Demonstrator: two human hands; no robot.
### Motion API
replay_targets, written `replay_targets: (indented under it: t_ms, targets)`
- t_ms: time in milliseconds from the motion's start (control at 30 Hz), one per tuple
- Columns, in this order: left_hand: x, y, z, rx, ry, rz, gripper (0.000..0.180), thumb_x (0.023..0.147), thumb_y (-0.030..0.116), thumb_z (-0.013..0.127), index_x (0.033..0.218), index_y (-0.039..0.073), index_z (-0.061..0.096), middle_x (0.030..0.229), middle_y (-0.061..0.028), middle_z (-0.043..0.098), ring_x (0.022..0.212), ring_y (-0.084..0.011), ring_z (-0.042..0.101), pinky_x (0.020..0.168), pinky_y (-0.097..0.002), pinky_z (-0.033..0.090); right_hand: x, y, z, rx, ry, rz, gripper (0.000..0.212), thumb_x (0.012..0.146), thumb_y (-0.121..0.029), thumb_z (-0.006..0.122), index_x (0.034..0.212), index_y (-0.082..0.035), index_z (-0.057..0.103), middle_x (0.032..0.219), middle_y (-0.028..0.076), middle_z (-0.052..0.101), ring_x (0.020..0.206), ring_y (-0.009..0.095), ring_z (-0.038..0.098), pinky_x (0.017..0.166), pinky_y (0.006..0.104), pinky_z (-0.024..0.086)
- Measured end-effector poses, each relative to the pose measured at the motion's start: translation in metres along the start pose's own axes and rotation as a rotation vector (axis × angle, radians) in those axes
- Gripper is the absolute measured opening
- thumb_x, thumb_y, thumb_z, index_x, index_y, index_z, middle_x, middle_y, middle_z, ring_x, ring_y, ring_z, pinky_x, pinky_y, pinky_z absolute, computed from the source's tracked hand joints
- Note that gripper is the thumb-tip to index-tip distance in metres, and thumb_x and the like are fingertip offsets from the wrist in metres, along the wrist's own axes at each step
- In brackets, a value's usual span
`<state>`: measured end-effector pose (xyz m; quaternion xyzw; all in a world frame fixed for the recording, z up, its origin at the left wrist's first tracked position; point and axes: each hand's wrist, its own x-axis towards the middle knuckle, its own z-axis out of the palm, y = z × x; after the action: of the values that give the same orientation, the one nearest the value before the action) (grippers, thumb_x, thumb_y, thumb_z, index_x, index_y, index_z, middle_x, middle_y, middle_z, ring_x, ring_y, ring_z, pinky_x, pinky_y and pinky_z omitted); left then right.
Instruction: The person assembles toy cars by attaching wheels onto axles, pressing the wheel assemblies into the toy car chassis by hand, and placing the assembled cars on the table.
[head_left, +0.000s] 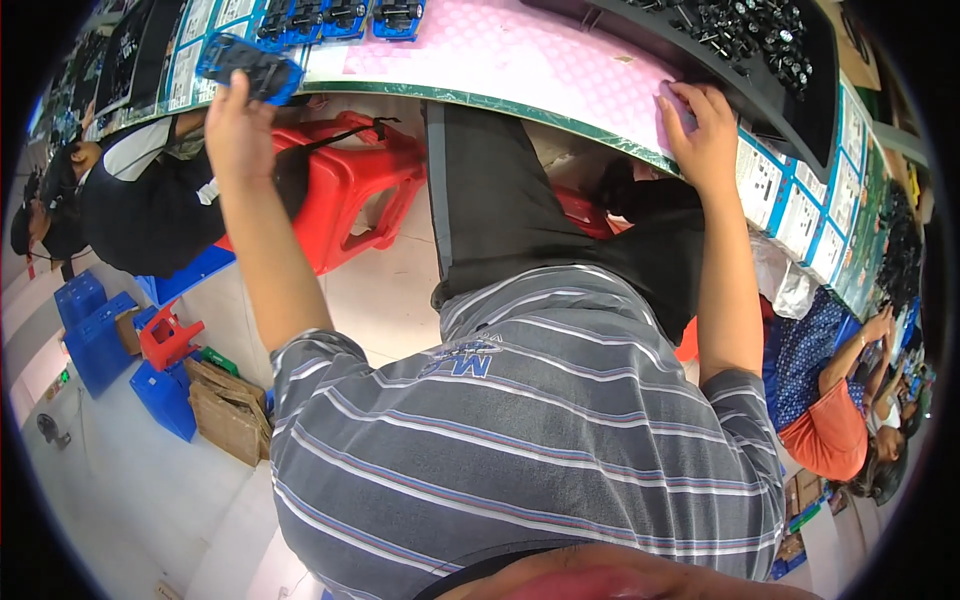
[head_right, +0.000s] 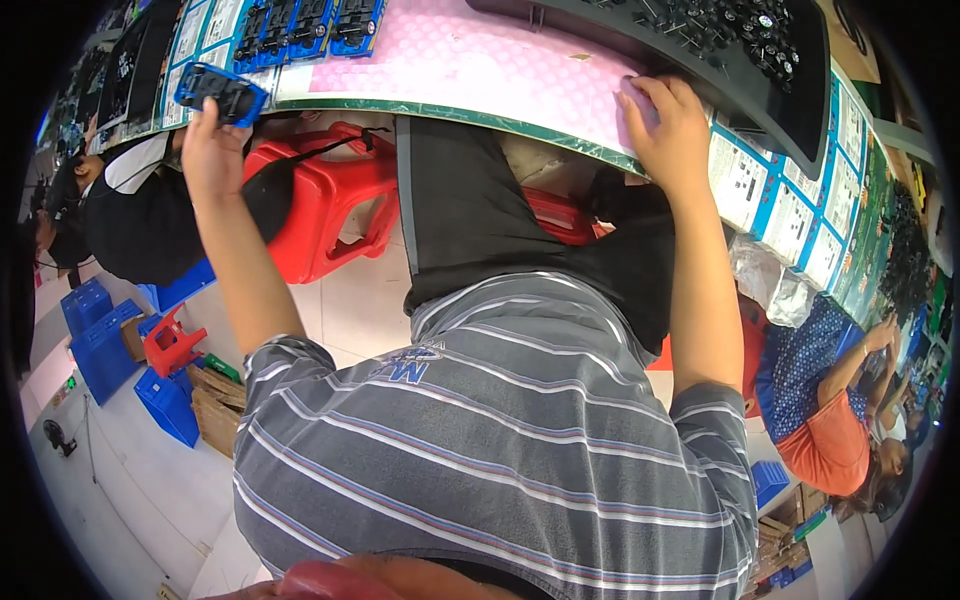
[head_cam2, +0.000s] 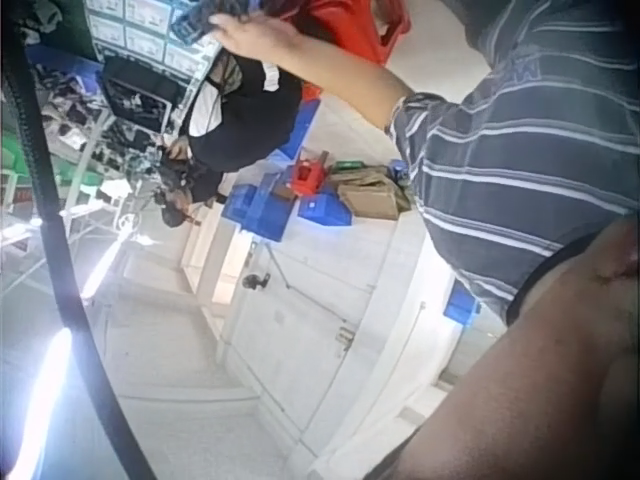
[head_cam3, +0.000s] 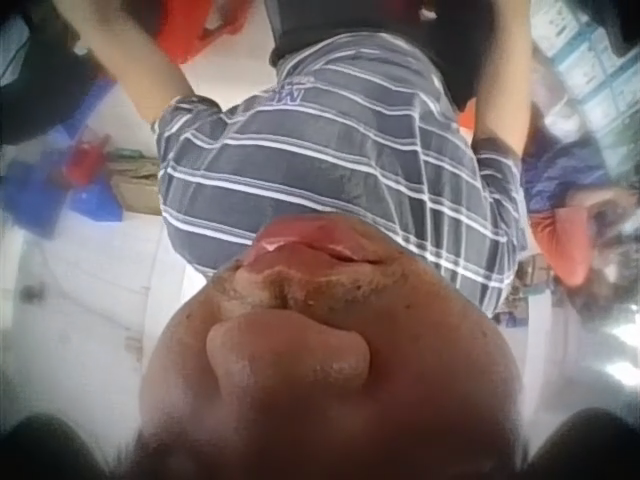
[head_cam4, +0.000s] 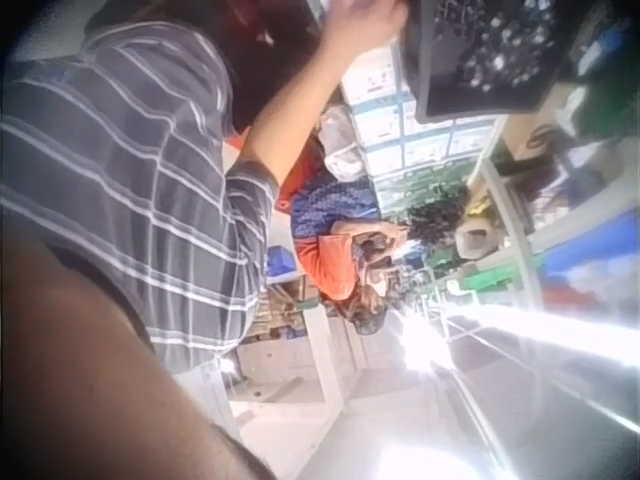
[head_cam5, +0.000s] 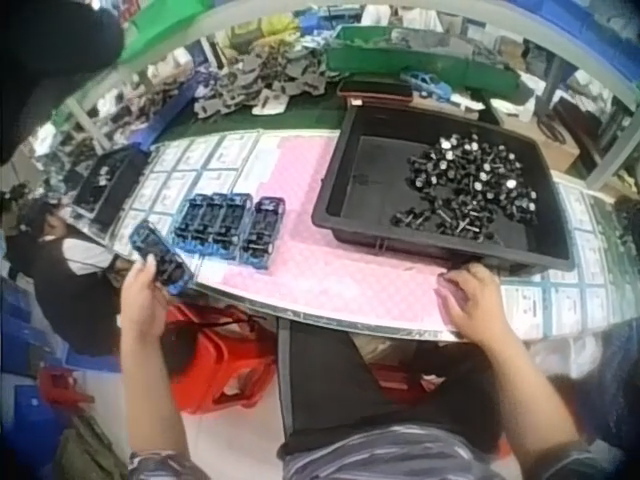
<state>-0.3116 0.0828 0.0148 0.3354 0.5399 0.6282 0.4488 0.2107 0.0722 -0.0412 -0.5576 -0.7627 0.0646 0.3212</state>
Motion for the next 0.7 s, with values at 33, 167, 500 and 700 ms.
replay_targets:
  t_ms: [33, 167, 500, 700]
  targets:
    - [0.019, 0.004, -0.013, -0.010, 0.026, -0.031, 0.028, 0.101, 0.016, 0.057, 0.125, 0.001, 0.057, 0.114, -0.0084, 0.067, 0.101, -0.0206, 0.067, 0.082, -0.0371, 0.055, 0.000, 0.002, -0.001, -0.003, -0.008, 0.006, 0.022, 0.084, -0.019, 0.075, 0.101, -0.007, 0.071, 0.094, 0.013, 0.064, 0.086, 0.033, 0.064, 0.075, 0.0400, 0.052]
    - [0.116, 0.002, -0.076, 0.200, 0.155, -0.058, 0.022, 0.102, 0.018, 0.057, 0.117, 0.003, 0.060, 0.110, -0.0070, 0.068, 0.094, -0.0191, 0.066, 0.075, -0.0338, 0.052, -0.001, 0.010, -0.001, -0.007, -0.034, 0.023, 0.022, 0.084, -0.020, 0.075, 0.102, -0.007, 0.071, 0.094, 0.014, 0.065, 0.086, 0.034, 0.064, 0.076, 0.0401, 0.052]
    - [0.229, -0.023, -0.102, 0.450, 0.072, -0.283, 0.023, 0.099, 0.018, 0.061, 0.114, 0.001, 0.064, 0.107, -0.0090, 0.067, 0.093, -0.0187, 0.063, 0.083, -0.0312, 0.049, -0.001, -0.002, 0.000, -0.037, -0.056, 0.063, 0.023, 0.084, -0.021, 0.073, 0.102, -0.006, 0.070, 0.094, 0.015, 0.065, 0.087, 0.035, 0.064, 0.077, 0.0408, 0.052]
    - [0.229, -0.025, -0.086, 0.629, 0.114, -0.273, 0.032, 0.096, 0.022, 0.064, 0.118, 0.000, 0.067, 0.116, -0.0115, 0.068, 0.099, -0.0215, 0.063, 0.089, -0.0358, 0.047, 0.000, -0.002, 0.001, -0.025, -0.053, 0.057, 0.022, 0.084, -0.020, 0.073, 0.101, -0.006, 0.070, 0.094, 0.014, 0.065, 0.086, 0.034, 0.064, 0.077, 0.0409, 0.052]
